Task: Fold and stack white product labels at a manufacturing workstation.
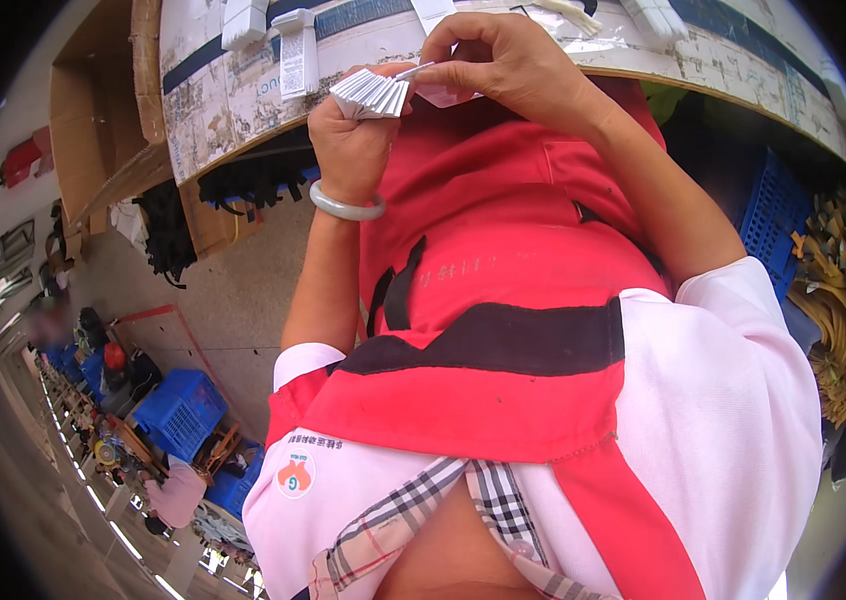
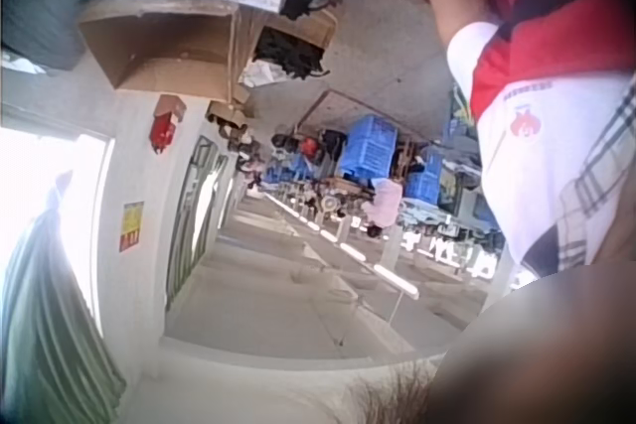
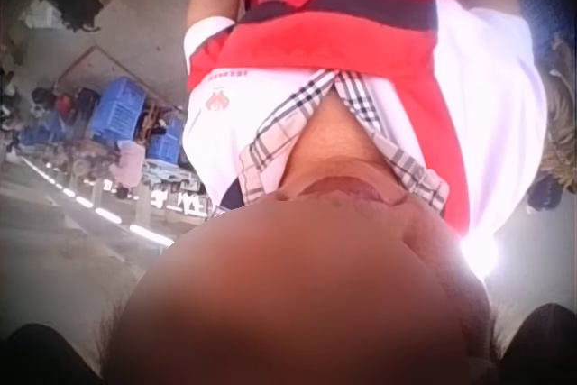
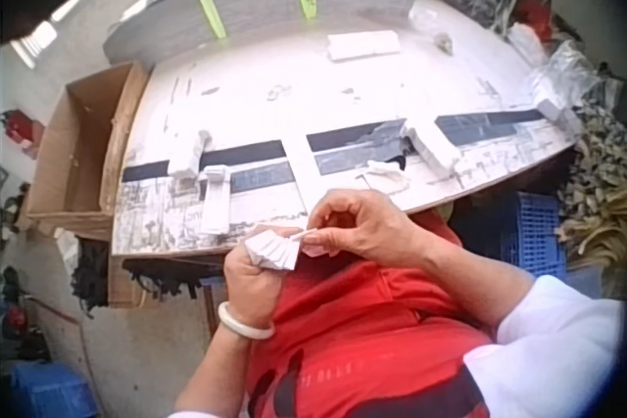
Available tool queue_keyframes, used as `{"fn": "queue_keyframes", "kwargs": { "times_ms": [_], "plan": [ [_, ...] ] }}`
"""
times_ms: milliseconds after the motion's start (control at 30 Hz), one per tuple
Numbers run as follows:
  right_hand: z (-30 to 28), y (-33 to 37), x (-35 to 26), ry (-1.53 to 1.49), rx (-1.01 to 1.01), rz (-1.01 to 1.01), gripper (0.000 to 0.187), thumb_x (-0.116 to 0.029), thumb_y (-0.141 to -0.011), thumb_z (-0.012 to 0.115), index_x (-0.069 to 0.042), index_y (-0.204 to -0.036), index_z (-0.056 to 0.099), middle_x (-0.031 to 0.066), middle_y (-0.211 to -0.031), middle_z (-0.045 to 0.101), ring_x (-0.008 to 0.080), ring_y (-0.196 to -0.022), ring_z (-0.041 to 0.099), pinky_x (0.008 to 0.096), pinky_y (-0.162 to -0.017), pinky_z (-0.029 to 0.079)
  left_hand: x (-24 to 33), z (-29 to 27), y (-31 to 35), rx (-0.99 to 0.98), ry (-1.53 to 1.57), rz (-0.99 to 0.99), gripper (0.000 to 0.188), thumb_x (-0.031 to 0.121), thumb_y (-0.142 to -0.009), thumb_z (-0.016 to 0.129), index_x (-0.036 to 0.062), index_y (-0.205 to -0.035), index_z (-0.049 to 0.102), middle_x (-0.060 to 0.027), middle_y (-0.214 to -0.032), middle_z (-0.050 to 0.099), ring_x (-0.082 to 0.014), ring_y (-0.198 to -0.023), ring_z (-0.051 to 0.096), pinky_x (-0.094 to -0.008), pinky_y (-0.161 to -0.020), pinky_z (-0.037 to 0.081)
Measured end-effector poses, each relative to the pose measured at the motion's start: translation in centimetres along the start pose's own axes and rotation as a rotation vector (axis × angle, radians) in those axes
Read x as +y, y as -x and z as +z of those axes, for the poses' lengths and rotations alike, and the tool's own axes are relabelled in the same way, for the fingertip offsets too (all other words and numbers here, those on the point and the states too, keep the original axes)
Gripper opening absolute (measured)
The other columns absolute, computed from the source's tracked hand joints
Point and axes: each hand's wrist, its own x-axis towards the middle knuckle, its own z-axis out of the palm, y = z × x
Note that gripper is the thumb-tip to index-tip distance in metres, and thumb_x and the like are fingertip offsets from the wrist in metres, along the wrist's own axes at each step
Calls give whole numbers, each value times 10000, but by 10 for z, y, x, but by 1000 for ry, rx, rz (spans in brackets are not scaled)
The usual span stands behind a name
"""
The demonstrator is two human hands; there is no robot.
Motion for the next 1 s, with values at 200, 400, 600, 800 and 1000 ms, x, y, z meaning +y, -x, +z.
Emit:
{"fn": "queue_keyframes", "kwargs": {
  "times_ms": [200, 400, 600, 800, 1000],
  "plan": [
    [2, 2, 1, -30, -9, 81, 133, -133, -919, 656, -27, -991, 620, -2, -815, 603, 47, -726, 562, 182, -647, 469, 3, -1, 6, -44, 130, -174, 227, -53, -857, 626, -4, -1070, 687, -53, -778, 687, -44, -579, 543, -181, -479, 385],
    [2, 3, 5, -64, -12, 108, 129, -117, -918, 654, -23, -993, 610, 6, -835, 612, 55, -749, 581, 189, -673, 479, -1, -1, 9, -18, 197, -273, 224, -50, -860, 622, -4, -1070, 686, -58, -787, 694, -52, -601, 563, -175, -485, 390],
    [3, 4, 3, -32, -18, 114, 135, -116, -928, 639, -12, -1009, 611, 5, -828, 606, 55, -748, 567, 186, -683, 474, -1, -3, 11, -39, 28, -121, 212, -27, -868, 633, 0, -1072, 685, -37, -813, 704, -29, -621, 561, -164, -503, 401],
    [6, 4, 8, -96, 18, 68, 140, -141, -904, 672, -15, -958, 643, -6, -808, 620, 50, -741, 588, 184, -649, 485, 0, -4, 12, -47, 47, -144, 227, -46, -854, 630, -6, -1072, 683, -28, -825, 703, -36, -655, 579, -170, -549, 439],
    [8, 5, 6, -104, 0, 106, 139, -140, -905, 670, -10, -951, 650, -3, -793, 624, 49, -724, 585, 184, -639, 482, 5, -2, 11, -71, 8, -45, 243, -94, -835, 592, -27, -1053, 676, -51, -916, 694, -92, -820, 636, -216, -750, 503]
  ]
}}
